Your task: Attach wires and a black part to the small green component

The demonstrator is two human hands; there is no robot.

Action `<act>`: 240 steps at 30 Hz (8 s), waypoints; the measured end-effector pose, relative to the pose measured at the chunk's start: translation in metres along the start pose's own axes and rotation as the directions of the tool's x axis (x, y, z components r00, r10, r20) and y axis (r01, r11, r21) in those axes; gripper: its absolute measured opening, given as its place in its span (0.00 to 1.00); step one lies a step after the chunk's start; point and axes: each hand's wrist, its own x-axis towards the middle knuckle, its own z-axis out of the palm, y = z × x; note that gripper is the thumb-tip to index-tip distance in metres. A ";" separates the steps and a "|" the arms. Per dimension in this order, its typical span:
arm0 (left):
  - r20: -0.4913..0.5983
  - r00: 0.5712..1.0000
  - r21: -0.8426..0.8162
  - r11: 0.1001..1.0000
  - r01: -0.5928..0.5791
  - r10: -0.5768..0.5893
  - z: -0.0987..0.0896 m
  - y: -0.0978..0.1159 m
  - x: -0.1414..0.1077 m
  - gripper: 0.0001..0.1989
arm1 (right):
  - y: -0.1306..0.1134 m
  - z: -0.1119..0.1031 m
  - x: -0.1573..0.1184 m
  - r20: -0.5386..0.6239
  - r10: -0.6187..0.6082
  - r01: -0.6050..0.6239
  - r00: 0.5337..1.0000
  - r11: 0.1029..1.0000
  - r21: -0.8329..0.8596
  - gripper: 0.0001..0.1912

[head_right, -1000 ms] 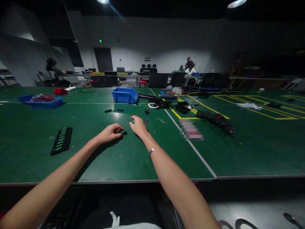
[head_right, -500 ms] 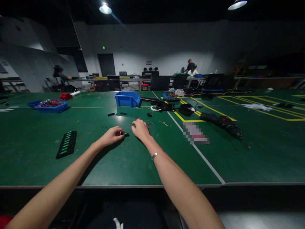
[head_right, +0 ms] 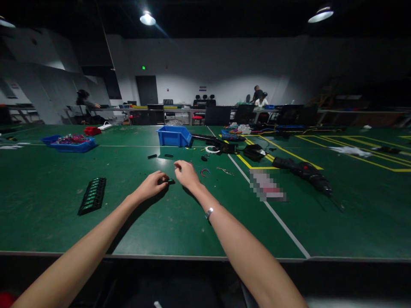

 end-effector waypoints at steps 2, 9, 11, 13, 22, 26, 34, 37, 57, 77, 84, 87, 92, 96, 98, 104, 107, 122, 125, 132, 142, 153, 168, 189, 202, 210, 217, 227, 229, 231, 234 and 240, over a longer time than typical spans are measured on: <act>-0.007 1.000 0.005 1.000 0.013 -0.013 -0.001 0.000 0.000 0.09 | 0.008 0.003 0.027 0.003 0.099 -0.098 0.995 0.989 -0.112 0.16; 0.023 1.000 0.050 0.999 0.013 -0.014 -0.006 0.006 -0.001 0.07 | 0.025 0.051 0.123 0.202 0.295 -0.223 0.934 0.922 -0.318 0.21; 0.038 0.999 0.065 0.998 -0.007 0.005 -0.006 0.008 -0.002 0.09 | 0.030 0.071 0.135 0.217 0.314 -0.233 0.924 0.915 -0.330 0.21; 0.038 0.999 0.089 0.996 -0.030 0.026 -0.006 0.010 -0.002 0.09 | 0.035 0.086 0.140 0.231 0.323 -0.235 0.918 0.910 -0.341 0.20; 0.047 0.997 0.107 0.992 -0.064 0.060 -0.007 0.011 -0.002 0.07 | 0.060 0.094 0.131 0.271 0.229 -0.108 0.935 0.911 -0.399 0.15; 0.047 0.996 0.062 0.995 -0.073 0.070 -0.006 0.010 -0.003 0.10 | 0.058 0.074 0.117 0.016 0.194 -0.185 0.981 0.956 -0.229 0.17; 0.051 0.996 -0.041 0.997 -0.067 0.069 0.001 0.005 -0.002 0.08 | 0.028 0.009 0.055 0.027 0.368 -0.322 0.929 0.771 0.549 0.19; 0.057 0.994 -0.083 0.993 -0.089 0.094 0.001 0.006 -0.003 0.08 | 0.017 -0.018 0.018 0.083 0.401 -0.340 0.912 0.630 0.698 0.20; -0.038 0.999 -0.213 0.976 -0.033 0.025 -0.010 0.023 0.001 0.18 | -0.018 -0.025 -0.040 0.339 0.219 -0.378 0.915 0.760 0.529 0.17; 0.060 0.998 -0.193 0.981 -0.003 0.015 -0.014 0.014 0.000 0.19 | -0.009 -0.050 -0.039 0.368 -0.029 -0.054 0.929 0.975 0.214 0.13; 0.129 0.992 -0.215 0.977 0.015 0.013 -0.010 0.010 0.000 0.18 | -0.008 -0.052 -0.039 0.421 -0.060 -0.028 0.905 0.979 0.201 0.12; 0.147 0.989 -0.227 0.973 0.028 0.006 -0.009 0.010 0.000 0.19 | -0.008 -0.052 -0.039 0.423 -0.074 -0.009 0.903 0.981 0.192 0.12; 0.172 0.985 -0.239 0.971 0.022 0.020 -0.006 0.009 0.000 0.19 | -0.007 -0.052 -0.039 0.445 -0.082 0.011 0.892 0.987 0.161 0.13; 0.166 0.986 -0.232 0.973 0.019 0.020 -0.004 0.006 0.000 0.19 | -0.005 -0.051 -0.039 0.452 -0.080 0.009 0.889 0.988 0.157 0.13; 0.173 0.985 -0.230 0.973 0.023 0.017 -0.003 0.006 0.000 0.18 | -0.005 -0.050 -0.039 0.461 -0.079 0.008 0.884 0.988 0.154 0.13; 0.184 0.983 -0.233 0.972 0.027 0.017 -0.004 0.007 0.000 0.18 | -0.004 -0.050 -0.040 0.470 -0.071 0.000 0.880 0.989 0.151 0.13; 0.181 0.983 -0.236 0.971 0.024 0.019 -0.004 0.006 0.000 0.18 | -0.004 -0.050 -0.039 0.475 -0.067 -0.004 0.877 0.989 0.147 0.13; 0.186 0.982 -0.257 0.966 0.042 0.007 -0.004 0.005 0.000 0.16 | -0.005 -0.052 -0.039 0.487 -0.053 -0.016 0.872 0.990 0.137 0.13; 0.195 0.981 -0.257 0.966 0.042 0.009 -0.004 0.004 0.000 0.17 | -0.005 -0.052 -0.039 0.489 -0.048 -0.024 0.871 0.990 0.139 0.13; 0.189 0.981 -0.218 0.976 0.008 0.034 -0.004 0.003 0.001 0.16 | -0.007 -0.053 -0.038 0.486 -0.052 -0.016 0.873 0.991 0.135 0.13; 0.183 0.983 -0.180 0.984 -0.001 0.034 -0.004 0.004 0.001 0.15 | -0.009 -0.055 -0.038 0.484 -0.038 -0.025 0.874 0.992 0.123 0.12; 0.193 0.981 -0.163 0.987 0.003 0.029 -0.006 0.008 0.001 0.17 | -0.007 -0.053 -0.038 0.487 -0.053 -0.007 0.872 0.993 0.121 0.13; 0.199 0.979 -0.173 0.985 -0.009 0.044 -0.007 0.008 0.001 0.17 | -0.004 -0.056 -0.036 0.504 -0.079 0.032 0.860 0.994 0.102 0.14; 0.213 0.975 -0.186 0.982 -0.019 0.059 -0.008 0.008 0.002 0.17 | -0.005 -0.055 -0.037 0.511 -0.062 0.002 0.857 0.993 0.116 0.13; 0.191 0.980 -0.226 0.974 -0.016 0.060 -0.008 0.009 0.000 0.17 | -0.007 -0.056 -0.038 0.502 -0.065 -0.015 0.863 0.988 0.155 0.13; 0.204 0.977 -0.217 0.976 -0.014 0.060 -0.006 0.008 0.000 0.17 | -0.005 -0.056 -0.038 0.502 -0.074 -0.005 0.862 0.988 0.155 0.13; 0.201 0.978 -0.224 0.975 -0.007 0.053 -0.005 0.007 0.001 0.17 | -0.004 -0.055 -0.037 0.506 -0.088 0.014 0.858 0.989 0.148 0.13; 0.199 0.979 -0.240 0.971 0.002 0.047 -0.006 0.007 0.000 0.17 | -0.005 -0.056 -0.037 0.506 -0.069 0.002 0.860 0.991 0.132 0.13; 0.197 0.979 -0.245 0.970 -0.001 0.051 -0.005 0.007 0.000 0.17 | -0.005 -0.056 -0.037 0.503 -0.074 0.008 0.861 0.991 0.132 0.14; 0.195 0.979 -0.251 0.968 -0.004 0.055 -0.005 0.006 0.000 0.17 | -0.005 -0.056 -0.038 0.502 -0.075 0.010 0.862 0.991 0.132 0.14; 0.195 0.979 -0.252 0.968 -0.003 0.054 -0.005 0.007 0.000 0.17 | -0.005 -0.056 -0.038 0.503 -0.077 0.011 0.861 0.991 0.132 0.13; 0.203 0.978 -0.236 0.972 -0.006 0.055 -0.007 0.009 0.000 0.17 | -0.004 -0.056 -0.038 0.504 -0.081 0.016 0.860 0.991 0.132 0.13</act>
